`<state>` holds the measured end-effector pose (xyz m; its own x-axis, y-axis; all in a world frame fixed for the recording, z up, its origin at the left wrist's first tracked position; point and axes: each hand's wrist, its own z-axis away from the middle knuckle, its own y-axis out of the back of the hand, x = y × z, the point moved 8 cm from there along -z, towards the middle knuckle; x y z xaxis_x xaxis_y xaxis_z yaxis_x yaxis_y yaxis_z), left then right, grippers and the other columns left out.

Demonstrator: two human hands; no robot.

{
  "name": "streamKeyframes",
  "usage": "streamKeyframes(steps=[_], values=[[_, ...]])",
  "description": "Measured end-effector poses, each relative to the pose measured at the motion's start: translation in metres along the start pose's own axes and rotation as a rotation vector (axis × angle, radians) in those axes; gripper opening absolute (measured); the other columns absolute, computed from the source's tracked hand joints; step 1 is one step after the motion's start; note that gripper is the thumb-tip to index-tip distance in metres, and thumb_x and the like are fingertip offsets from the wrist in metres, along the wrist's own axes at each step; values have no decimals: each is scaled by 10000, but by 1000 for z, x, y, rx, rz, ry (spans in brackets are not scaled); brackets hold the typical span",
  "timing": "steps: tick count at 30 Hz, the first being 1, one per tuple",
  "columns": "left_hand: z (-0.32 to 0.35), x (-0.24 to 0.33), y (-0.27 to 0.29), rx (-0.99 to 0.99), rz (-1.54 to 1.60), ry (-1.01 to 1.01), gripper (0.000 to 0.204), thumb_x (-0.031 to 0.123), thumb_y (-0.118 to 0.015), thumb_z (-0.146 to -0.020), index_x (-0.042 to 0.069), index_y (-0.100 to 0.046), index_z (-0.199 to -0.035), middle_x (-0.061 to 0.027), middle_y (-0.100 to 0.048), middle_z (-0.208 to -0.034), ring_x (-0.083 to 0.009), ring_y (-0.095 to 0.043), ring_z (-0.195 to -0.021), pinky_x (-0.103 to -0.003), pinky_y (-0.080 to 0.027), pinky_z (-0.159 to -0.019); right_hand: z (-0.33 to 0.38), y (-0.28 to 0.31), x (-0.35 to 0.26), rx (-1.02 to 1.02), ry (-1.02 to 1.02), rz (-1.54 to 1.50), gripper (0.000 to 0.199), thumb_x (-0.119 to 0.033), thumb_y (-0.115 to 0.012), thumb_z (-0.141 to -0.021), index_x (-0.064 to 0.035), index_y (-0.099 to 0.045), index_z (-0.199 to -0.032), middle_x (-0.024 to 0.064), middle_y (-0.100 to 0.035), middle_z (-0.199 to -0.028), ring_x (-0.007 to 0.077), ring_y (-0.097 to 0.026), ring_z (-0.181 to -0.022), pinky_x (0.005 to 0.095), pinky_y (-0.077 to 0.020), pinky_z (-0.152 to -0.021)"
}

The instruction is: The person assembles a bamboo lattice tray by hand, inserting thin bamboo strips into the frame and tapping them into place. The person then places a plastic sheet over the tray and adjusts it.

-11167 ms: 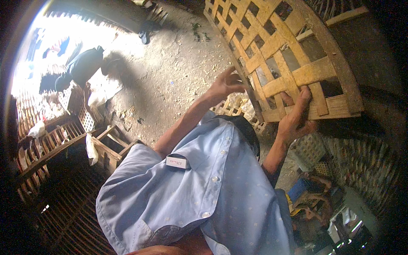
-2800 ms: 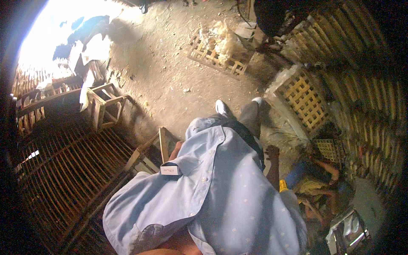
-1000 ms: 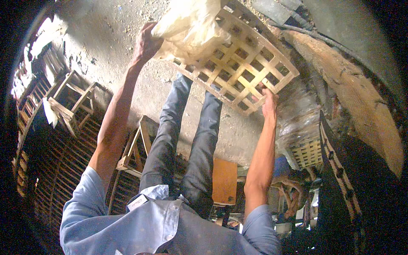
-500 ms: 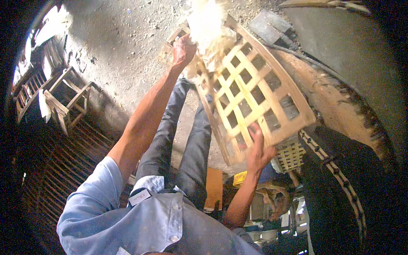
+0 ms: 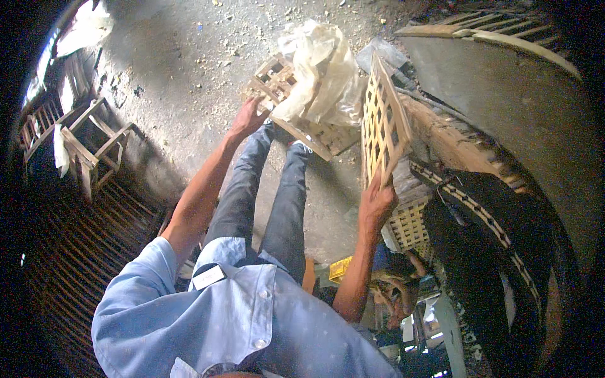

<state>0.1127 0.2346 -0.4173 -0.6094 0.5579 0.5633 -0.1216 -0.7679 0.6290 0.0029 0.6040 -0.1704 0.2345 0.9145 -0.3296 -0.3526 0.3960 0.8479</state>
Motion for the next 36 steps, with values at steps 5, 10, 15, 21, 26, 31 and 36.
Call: streamKeyframes(steps=[5,10,15,21,26,31,36], values=[[99,-89,61,-10,37,176,507,311,-695,-850,19,-595,-1251,-254,-590,-1255,-401,-541,-1206,-442,-438,-1028,6,52,-67,48,207,3,306,-223,-560,-988,62,-668,-985,265,-647,-770,431,-649,-718,455,-480,-606],[167,-124,132,383,152,277,509,349,-623,-921,-6,-571,-1283,-264,-588,-1251,-400,-525,-1222,-449,-405,-1050,36,98,-99,-63,167,-317,295,-248,-563,-993,-31,-691,-1146,219,-688,-1031,307,-704,-911,364,-542,-523],[149,-152,211,1090,254,517,389,313,-507,-976,-36,-600,-1120,-259,-607,-1094,-400,-551,-1039,-469,-434,-903,66,87,-178,-101,198,-476,384,-350,-580,-986,7,-709,-1040,141,-708,-917,198,-694,-698,310,-579,-495],[37,85,202,768,944,77,521,357,-274,-1034,-34,-390,-1358,-266,-363,-1388,-379,-309,-1312,-417,-230,-1091,115,52,-308,-125,684,-308,559,-506,-546,-974,12,-711,-847,106,-623,-492,206,-640,-461,346,-489,-525],[45,71,272,714,943,-225,482,305,-252,-1052,-14,-423,-1370,-221,-413,-1416,-366,-354,-1340,-457,-270,-1109,79,120,-333,-98,592,-482,403,-352,-542,-1010,15,-708,-1031,90,-731,-790,135,-636,-470,287,-448,-450],[86,-81,295,1090,939,749,381,250,-339,-1049,9,-468,-1313,-167,-470,-1358,-332,-422,-1276,-489,-343,-1046,97,153,-344,44,902,-181,364,-299,-546,-1009,31,-699,-1026,147,-676,-646,161,-643,-481,300,-466,-432],[21,114,284,831,1152,-23,567,314,-344,-1057,-6,-255,-1517,-220,-226,-1576,-315,-188,-1475,-419,-139,-1205,138,103,-374,-86,1088,-348,328,-282,-585,-989,15,-697,-1071,136,-700,-789,157,-667,-583,315,-506,-444]])
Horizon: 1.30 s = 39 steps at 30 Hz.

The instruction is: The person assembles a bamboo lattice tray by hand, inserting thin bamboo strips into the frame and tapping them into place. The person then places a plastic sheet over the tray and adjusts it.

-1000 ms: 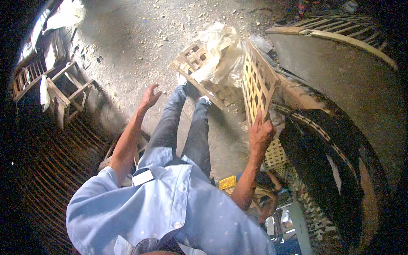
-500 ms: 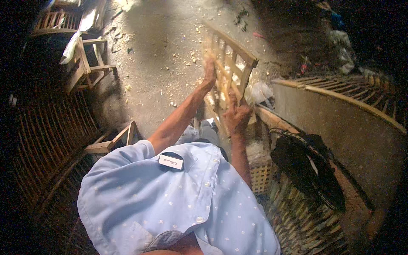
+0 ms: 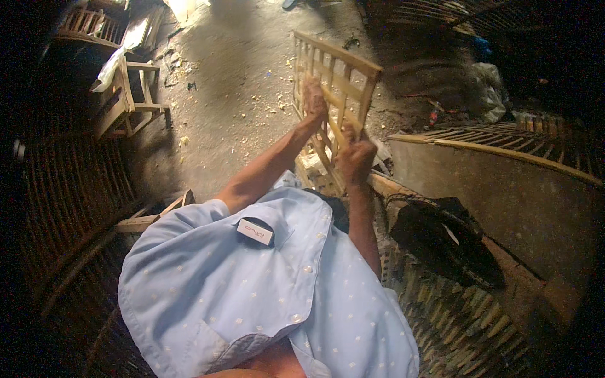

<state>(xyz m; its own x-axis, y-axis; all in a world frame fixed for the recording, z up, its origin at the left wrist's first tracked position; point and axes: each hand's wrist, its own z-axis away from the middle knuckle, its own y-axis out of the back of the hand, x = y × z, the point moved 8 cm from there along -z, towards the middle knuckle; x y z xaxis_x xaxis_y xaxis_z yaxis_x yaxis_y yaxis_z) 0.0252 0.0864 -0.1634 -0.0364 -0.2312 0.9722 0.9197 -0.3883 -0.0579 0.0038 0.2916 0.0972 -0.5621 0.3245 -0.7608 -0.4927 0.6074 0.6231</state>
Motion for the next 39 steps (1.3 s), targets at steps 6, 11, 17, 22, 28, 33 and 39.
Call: streamKeyframes(steps=[6,11,17,22,28,33,39], values=[[-36,13,121,255,-150,-20,438,171,-340,-1035,-31,-362,-1423,-220,-434,-1419,-321,-418,-1313,-430,-352,-1070,-3,95,28,269,-306,-222,405,-334,-558,-1002,25,-688,-1137,100,-725,-853,162,-671,-589,267,-507,-391],[-25,-2,124,482,-15,178,537,321,-371,-974,-24,-415,-1383,-208,-536,-1347,-341,-525,-1231,-468,-440,-1023,5,52,-22,88,-130,-14,272,-203,-600,-968,40,-712,-1019,168,-725,-947,228,-721,-728,346,-545,-570],[58,78,-5,-453,845,339,866,703,-441,-864,10,-419,-1383,-182,-554,-1333,-378,-540,-1201,-535,-430,-1040,14,-6,-59,-189,362,602,434,-76,-605,-874,-61,-594,-1307,141,-677,-1182,300,-688,-996,364,-566,-746],[69,110,32,-775,903,587,1105,760,-499,-808,-49,-218,-1507,-284,-403,-1469,-412,-455,-1312,-550,-358,-1113,39,4,-29,-364,552,798,444,-101,-556,-883,-96,-584,-1326,97,-612,-1325,301,-613,-1182,397,-536,-899],[90,104,43,-813,864,422,809,184,-506,-784,-67,-210,-1494,-265,-386,-1484,-474,-516,-1245,-519,-416,-1102,58,2,-8,-354,468,798,506,-168,-584,-888,-137,-530,-1390,127,-567,-1375,334,-544,-1265,533,-470,-964],[84,138,42,-828,758,390,723,413,-498,-919,-12,-314,-1475,-184,-417,-1488,-410,-522,-1254,-589,-417,-1070,58,-10,13,-260,445,826,606,-160,-570,-895,-170,-417,-1481,130,-533,-1412,340,-508,-1302,590,-453,-955],[-27,92,167,-192,281,27,876,676,-444,-906,93,-242,-1529,-141,-333,-1545,-361,-330,-1407,-626,-270,-1105,13,49,63,-34,-121,200,305,-266,-585,-986,-33,-658,-1168,137,-685,-778,250,-612,-592,421,-467,-550]])
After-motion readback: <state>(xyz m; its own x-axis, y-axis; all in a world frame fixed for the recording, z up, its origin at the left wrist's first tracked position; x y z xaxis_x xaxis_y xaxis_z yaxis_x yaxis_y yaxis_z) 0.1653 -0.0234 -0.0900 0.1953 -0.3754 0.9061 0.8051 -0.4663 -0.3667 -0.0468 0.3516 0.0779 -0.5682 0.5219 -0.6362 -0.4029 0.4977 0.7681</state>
